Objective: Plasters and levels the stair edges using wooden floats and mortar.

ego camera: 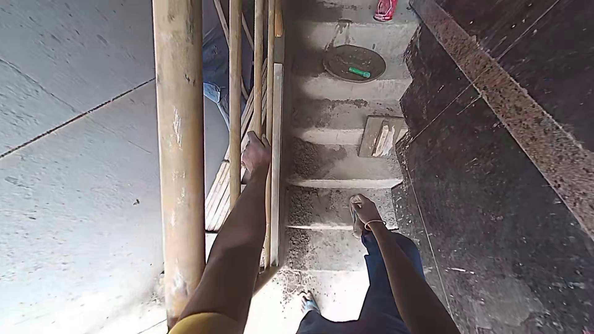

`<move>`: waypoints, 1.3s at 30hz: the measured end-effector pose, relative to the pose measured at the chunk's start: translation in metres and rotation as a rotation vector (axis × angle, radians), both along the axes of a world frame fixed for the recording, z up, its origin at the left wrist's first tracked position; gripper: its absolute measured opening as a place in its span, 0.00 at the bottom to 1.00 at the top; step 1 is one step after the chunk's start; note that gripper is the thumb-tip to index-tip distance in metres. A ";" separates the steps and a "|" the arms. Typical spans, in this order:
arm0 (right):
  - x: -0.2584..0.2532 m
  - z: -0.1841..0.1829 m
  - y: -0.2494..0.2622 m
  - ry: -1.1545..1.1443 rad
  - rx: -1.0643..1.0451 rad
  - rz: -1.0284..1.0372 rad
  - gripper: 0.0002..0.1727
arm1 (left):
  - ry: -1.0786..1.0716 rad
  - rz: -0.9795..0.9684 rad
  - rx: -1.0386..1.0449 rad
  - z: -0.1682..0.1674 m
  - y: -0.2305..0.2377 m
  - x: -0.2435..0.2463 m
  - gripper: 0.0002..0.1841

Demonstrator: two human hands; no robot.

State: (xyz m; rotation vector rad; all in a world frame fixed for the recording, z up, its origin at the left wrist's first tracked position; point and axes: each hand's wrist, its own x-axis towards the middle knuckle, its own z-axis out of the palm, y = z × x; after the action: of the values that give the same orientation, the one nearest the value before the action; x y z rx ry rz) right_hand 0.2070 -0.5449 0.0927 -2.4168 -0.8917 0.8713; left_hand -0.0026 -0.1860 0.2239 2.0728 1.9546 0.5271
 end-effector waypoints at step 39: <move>0.330 0.037 0.088 -0.064 0.471 -0.527 0.12 | -2.078 -0.020 -0.568 -0.044 0.031 0.461 0.20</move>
State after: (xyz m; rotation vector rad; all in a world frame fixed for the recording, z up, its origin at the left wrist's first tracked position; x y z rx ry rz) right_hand 0.5371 -0.4568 0.1292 -2.1077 -0.3806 0.3405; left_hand 0.4585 -0.1553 0.1796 0.3445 0.5371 1.1444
